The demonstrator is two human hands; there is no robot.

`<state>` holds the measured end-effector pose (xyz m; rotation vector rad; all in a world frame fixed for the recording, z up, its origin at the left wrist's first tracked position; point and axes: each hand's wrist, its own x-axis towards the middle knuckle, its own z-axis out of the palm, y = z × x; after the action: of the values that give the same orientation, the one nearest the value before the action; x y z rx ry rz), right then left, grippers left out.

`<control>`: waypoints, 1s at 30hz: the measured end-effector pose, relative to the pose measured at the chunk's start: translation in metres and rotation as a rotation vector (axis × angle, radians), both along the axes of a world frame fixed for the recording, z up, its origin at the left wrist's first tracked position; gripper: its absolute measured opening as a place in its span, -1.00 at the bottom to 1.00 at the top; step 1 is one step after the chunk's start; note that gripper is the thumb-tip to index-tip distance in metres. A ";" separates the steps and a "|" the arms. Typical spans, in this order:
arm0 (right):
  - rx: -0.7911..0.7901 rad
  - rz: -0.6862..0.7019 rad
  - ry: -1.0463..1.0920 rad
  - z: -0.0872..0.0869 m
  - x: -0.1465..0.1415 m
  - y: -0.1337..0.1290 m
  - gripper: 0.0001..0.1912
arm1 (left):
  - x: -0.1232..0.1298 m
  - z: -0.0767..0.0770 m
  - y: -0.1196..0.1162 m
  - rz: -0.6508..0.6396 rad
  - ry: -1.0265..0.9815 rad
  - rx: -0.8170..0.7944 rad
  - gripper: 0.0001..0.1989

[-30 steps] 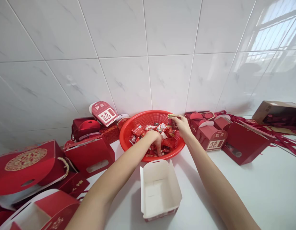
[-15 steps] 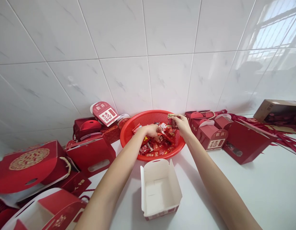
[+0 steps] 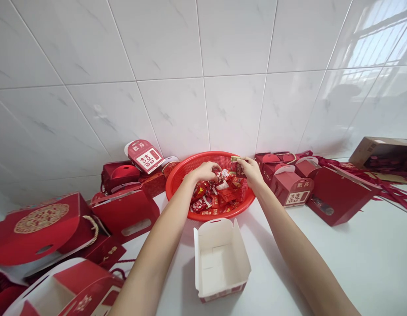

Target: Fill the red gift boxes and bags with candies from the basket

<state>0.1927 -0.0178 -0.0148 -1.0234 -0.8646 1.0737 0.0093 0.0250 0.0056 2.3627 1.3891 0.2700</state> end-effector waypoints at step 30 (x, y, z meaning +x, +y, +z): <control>-0.009 0.008 -0.013 0.004 -0.002 -0.005 -0.94 | -0.018 0.008 -0.029 0.382 0.310 -0.167 -0.92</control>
<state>0.1909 -0.0232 -0.0110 -1.0362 -0.8754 1.0793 -0.0083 -0.0039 0.0134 2.0526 1.9261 -0.1159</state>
